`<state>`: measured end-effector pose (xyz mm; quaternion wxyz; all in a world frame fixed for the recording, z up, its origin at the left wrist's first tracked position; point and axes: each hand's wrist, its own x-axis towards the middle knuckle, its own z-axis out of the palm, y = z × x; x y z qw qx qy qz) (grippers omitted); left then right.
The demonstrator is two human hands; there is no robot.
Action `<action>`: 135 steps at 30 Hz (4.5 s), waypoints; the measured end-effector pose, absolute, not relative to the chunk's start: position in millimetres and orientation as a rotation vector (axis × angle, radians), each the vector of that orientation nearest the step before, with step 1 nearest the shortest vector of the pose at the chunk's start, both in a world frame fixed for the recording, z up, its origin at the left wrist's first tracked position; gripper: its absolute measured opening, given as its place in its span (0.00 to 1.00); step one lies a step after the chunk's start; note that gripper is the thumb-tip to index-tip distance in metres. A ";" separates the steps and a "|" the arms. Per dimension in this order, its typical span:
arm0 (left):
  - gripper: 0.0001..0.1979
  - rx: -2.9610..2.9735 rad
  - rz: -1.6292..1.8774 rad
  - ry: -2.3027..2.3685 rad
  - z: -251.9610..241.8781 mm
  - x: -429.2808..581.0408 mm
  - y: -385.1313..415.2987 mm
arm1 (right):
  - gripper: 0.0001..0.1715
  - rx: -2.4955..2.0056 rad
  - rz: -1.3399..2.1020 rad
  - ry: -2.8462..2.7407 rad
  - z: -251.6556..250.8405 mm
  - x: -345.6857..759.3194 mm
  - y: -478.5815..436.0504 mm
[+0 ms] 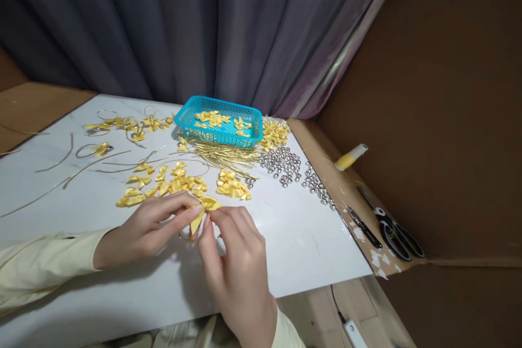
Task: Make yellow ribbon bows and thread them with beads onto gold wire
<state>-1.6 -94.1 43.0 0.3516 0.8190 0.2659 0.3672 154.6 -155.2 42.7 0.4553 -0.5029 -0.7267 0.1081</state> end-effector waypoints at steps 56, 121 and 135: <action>0.11 2.257 0.796 0.443 52.4 -10.7 -82.0 | 0.10 -0.775 1.976 -0.820 40.3 173.8 -143.3; 0.13 1.892 0.397 0.593 62.3 -9.7 -77.4 | 0.04 -1.319 0.969 -1.504 53.2 178.4 -156.7; 0.13 1.391 0.343 0.654 66.4 -5.0 -78.5 | 0.11 -1.299 0.745 -1.431 45.7 167.0 -161.7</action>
